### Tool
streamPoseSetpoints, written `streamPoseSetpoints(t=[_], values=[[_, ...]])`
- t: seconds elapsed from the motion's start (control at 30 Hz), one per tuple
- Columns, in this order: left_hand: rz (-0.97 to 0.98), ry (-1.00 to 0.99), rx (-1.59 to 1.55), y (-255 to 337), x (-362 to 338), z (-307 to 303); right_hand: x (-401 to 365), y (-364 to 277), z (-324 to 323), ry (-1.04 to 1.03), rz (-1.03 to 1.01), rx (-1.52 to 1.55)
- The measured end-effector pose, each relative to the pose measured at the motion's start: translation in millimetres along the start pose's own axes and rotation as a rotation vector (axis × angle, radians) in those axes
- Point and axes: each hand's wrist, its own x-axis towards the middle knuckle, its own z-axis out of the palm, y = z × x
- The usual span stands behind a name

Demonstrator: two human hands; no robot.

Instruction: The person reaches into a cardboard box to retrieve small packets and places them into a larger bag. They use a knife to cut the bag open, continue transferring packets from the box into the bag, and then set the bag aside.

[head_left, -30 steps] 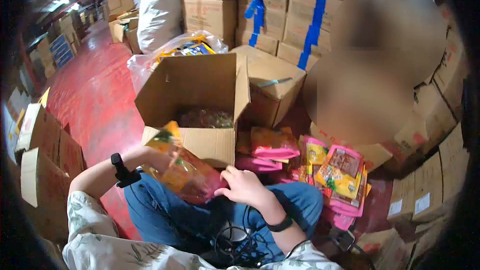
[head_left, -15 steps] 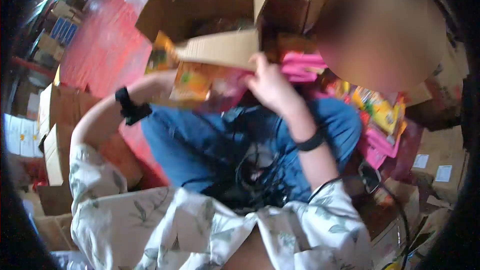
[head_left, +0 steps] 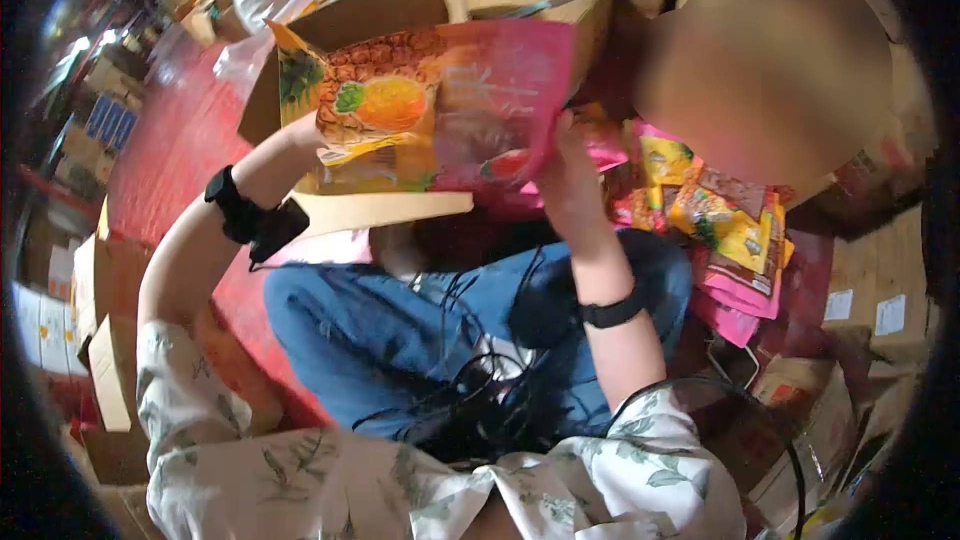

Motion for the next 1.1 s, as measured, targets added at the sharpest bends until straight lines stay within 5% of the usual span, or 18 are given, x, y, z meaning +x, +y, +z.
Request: streamPoseSetpoints(t=[0.17,0.27,0.43,0.73,0.83,0.93,1.1], values=[[0.045,0.004,-0.003,-9,42,6,5,3,-3,0.208,-0.399,-0.255],[-0.031,-0.008,-0.04,-18,38,11,2,2,-12,0.418,-0.39,-0.486],[-0.133,0.031,-0.104,-30,9,9,13,6,-24,0.452,-0.382,-0.525],[-0.204,0.116,-0.371,-43,-49,33,13,11,-24,0.358,-0.392,-0.625],[-0.151,0.144,-0.463,-47,-55,46,15,19,-26,0.294,-0.247,-0.529],[0.059,0.166,-0.224,9,-42,28,20,20,-26,0.316,-0.227,-0.499],[0.101,0.018,0.007,33,-22,19,15,21,-22,0.366,-0.195,-0.497]])
